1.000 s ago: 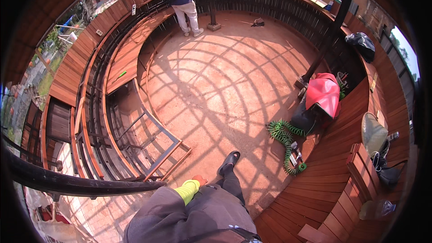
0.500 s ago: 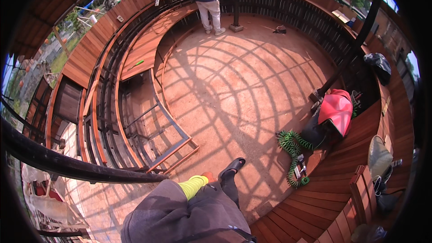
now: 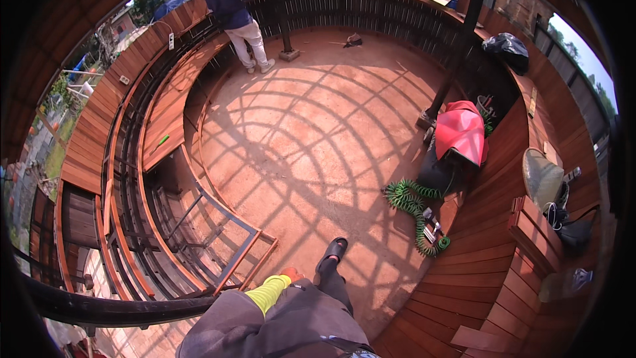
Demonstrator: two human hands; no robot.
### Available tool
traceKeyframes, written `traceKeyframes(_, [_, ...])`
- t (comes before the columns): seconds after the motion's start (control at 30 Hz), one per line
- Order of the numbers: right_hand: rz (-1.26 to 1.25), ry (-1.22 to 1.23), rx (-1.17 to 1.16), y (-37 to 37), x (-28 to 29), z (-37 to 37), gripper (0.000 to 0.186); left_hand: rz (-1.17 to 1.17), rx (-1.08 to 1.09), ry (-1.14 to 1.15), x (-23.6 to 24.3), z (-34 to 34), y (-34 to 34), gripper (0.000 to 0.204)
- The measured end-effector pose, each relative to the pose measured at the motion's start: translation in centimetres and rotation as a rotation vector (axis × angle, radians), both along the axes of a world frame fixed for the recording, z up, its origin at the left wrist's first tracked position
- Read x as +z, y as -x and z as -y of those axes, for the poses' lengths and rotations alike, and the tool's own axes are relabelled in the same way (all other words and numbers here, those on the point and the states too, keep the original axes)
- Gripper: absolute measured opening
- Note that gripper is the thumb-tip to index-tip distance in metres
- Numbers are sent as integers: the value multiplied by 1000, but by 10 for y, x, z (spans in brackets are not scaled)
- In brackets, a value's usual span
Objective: The person installs wooden planks onto a curved wooden structure. They position a plank, mark it with a pen, and use a metal square to measure and mark another plank. The person also uses a sanding block to smooth the edges of a plank.
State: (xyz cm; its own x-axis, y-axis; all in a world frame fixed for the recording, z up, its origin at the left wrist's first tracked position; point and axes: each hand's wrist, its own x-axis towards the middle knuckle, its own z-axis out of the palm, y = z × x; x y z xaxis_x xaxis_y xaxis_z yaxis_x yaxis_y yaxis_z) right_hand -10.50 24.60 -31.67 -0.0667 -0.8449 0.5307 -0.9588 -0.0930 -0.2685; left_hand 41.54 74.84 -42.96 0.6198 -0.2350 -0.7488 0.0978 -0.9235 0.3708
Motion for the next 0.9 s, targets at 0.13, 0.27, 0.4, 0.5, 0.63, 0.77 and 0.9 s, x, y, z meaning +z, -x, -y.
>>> traceKeyframes(0.13, [-3,-1,-28,12,-2,-9,31,53,-25,2,11,10,-4,57])
traceKeyframes(0.27, [1,-3,-38,14,-2,-14,31,3,-73,2,0,11,-16,58])
traceKeyframes(0.4, [12,-19,-40,8,-4,-16,30,71,-139,42,-13,16,-29,58])
traceKeyframes(0.5, [2,-5,-71,18,-2,-19,30,93,-153,196,40,73,-45,62])
traceKeyframes(0.63, [19,-17,-80,11,-5,-21,30,-356,337,685,126,128,-75,57])
traceKeyframes(0.77, [10,-15,-89,15,1,-21,30,-730,713,1433,182,166,-112,63])
traceKeyframes(0.9, [-2,-24,-102,16,5,-24,30,-857,709,1927,257,186,-156,74])
